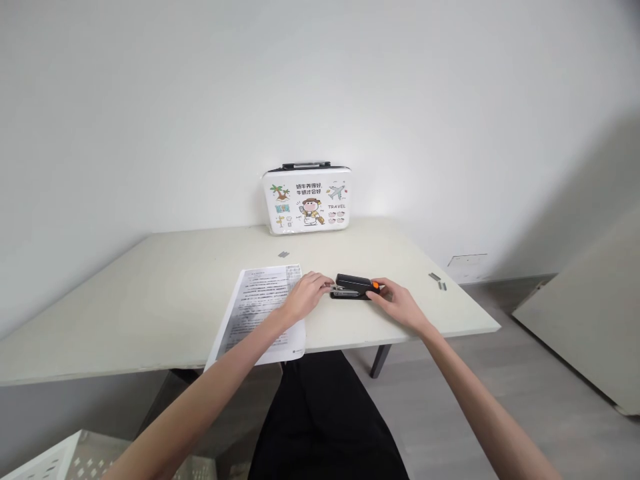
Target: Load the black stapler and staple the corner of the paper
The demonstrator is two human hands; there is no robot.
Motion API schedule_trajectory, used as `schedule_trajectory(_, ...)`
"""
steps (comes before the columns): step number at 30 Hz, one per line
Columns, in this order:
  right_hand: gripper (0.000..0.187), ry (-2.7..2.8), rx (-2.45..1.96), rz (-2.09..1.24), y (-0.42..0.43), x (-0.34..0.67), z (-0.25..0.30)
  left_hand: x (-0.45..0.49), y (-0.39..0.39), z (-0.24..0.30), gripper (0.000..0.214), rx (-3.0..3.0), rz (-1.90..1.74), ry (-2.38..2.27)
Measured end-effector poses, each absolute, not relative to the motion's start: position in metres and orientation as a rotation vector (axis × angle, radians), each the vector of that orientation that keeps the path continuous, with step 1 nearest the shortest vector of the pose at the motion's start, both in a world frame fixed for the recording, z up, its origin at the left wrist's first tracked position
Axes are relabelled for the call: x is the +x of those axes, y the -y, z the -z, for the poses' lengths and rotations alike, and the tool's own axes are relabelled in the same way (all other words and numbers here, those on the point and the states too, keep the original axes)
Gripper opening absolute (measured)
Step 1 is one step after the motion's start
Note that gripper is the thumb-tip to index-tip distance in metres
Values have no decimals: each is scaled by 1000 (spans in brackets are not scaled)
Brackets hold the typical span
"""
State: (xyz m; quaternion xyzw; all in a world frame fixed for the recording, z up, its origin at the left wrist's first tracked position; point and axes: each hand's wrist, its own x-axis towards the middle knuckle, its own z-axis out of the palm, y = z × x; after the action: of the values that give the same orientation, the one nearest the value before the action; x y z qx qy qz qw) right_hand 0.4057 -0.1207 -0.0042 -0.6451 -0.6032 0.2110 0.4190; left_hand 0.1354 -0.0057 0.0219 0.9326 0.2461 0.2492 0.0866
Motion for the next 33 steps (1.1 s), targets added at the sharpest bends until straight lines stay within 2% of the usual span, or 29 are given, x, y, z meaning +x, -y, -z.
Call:
schedule_trajectory(10,48,1520,-1628,-541,122,408,4,107,-5,-25,29,2738,-624,-868)
schedule_trajectory(20,50,1607,-1554,-541,119,414,8,87,7,-49,34,2291,-331,-773)
schedule_trajectory(28,46,1694,-1465,-594,116,416,9,114,7,-41,29,2316,-418,-667)
schedule_trajectory(33,47,1698,-1458,-612,117,417,10,136,0,-34,36,2315,-463,-610)
